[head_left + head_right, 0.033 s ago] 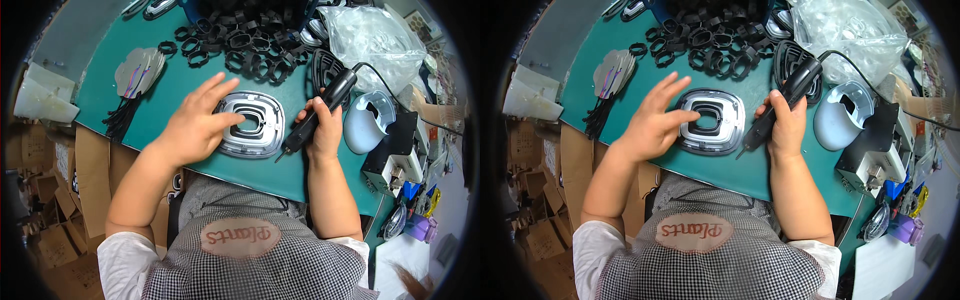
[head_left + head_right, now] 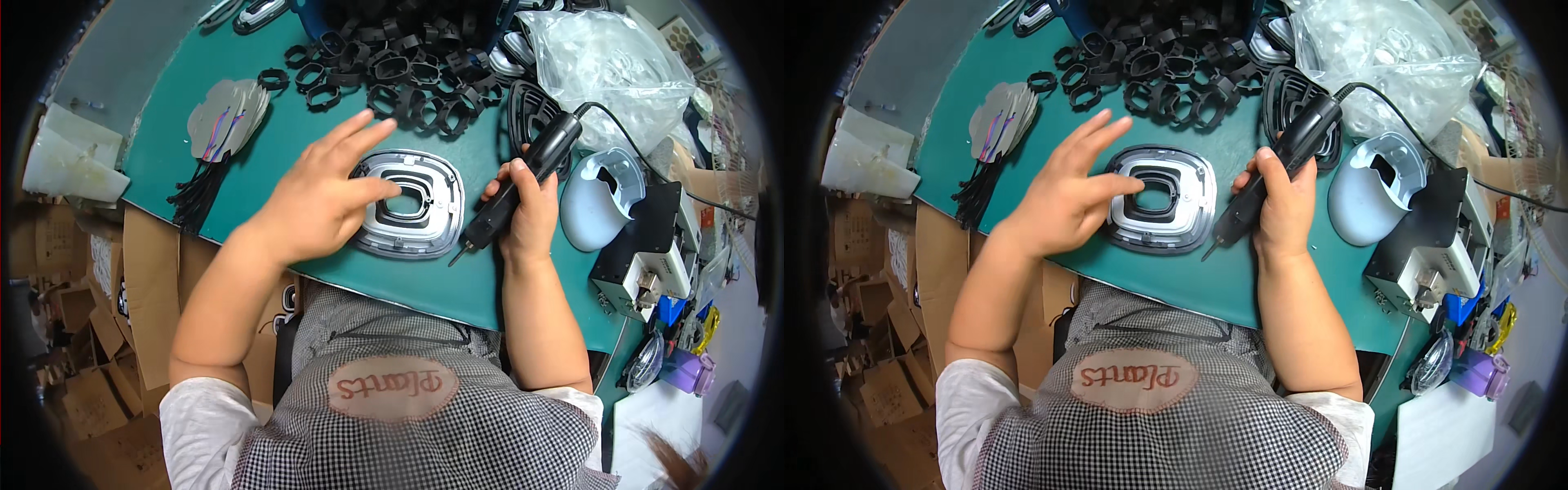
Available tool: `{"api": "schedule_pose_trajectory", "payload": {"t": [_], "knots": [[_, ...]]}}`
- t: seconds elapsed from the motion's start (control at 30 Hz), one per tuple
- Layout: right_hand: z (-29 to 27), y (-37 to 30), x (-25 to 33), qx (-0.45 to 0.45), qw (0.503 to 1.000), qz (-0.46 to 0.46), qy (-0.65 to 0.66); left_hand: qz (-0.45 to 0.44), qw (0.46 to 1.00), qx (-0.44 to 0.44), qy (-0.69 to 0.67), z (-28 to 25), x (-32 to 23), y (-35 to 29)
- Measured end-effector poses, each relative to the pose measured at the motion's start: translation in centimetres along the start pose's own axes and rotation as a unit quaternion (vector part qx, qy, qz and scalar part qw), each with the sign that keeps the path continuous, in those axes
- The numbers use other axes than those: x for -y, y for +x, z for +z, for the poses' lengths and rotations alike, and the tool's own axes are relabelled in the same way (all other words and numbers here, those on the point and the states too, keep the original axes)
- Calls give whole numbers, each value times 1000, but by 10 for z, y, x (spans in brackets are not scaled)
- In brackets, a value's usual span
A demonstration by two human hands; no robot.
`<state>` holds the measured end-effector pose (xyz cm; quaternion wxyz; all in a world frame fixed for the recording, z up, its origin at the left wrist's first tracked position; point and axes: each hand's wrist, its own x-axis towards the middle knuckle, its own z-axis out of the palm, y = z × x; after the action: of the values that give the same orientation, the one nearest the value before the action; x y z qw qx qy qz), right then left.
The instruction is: The person assembles components of a plastic device by securing a circuit board and an internal lens into a plastic housing with screws, using an electric screwdriver.
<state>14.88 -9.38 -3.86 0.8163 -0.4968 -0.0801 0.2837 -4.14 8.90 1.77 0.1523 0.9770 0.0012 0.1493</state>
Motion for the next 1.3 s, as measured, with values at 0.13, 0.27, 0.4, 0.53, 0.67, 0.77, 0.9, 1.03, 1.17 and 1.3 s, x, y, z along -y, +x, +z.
{"api": "schedule_pose_trajectory", "payload": {"t": [0.13,0.27,0.4,0.53,0.67,0.77,0.9,1.03,1.17,1.3], "knots": [[0,-1,1,1,1000,-1,8,72,992,81,-59,-2,10,32],[0,1,1,3,1000,8,24,39,985,163,-38,11,15,42],[-6,2,3,1,999,20,46,-96,962,252,41,-10,-7,38],[-5,0,11,1,999,31,43,-134,934,291,-156,-15,-12,17],[-5,-3,20,20,998,15,55,-157,924,232,-261,-12,-22,-4],[-8,-4,25,26,997,5,72,-19,996,84,-35,-10,-7,-9],[-14,-5,28,37,996,-18,82,1,997,68,24,0,-5,-7],[-18,-7,34,50,994,-35,87,-29,997,65,-27,22,-8,-9],[-23,-8,39,63,989,-59,121,-63,995,23,-73,42,-39,-8],[-28,-8,44,84,983,-81,143,-106,991,-8,-77,53,-54,-9]]}}
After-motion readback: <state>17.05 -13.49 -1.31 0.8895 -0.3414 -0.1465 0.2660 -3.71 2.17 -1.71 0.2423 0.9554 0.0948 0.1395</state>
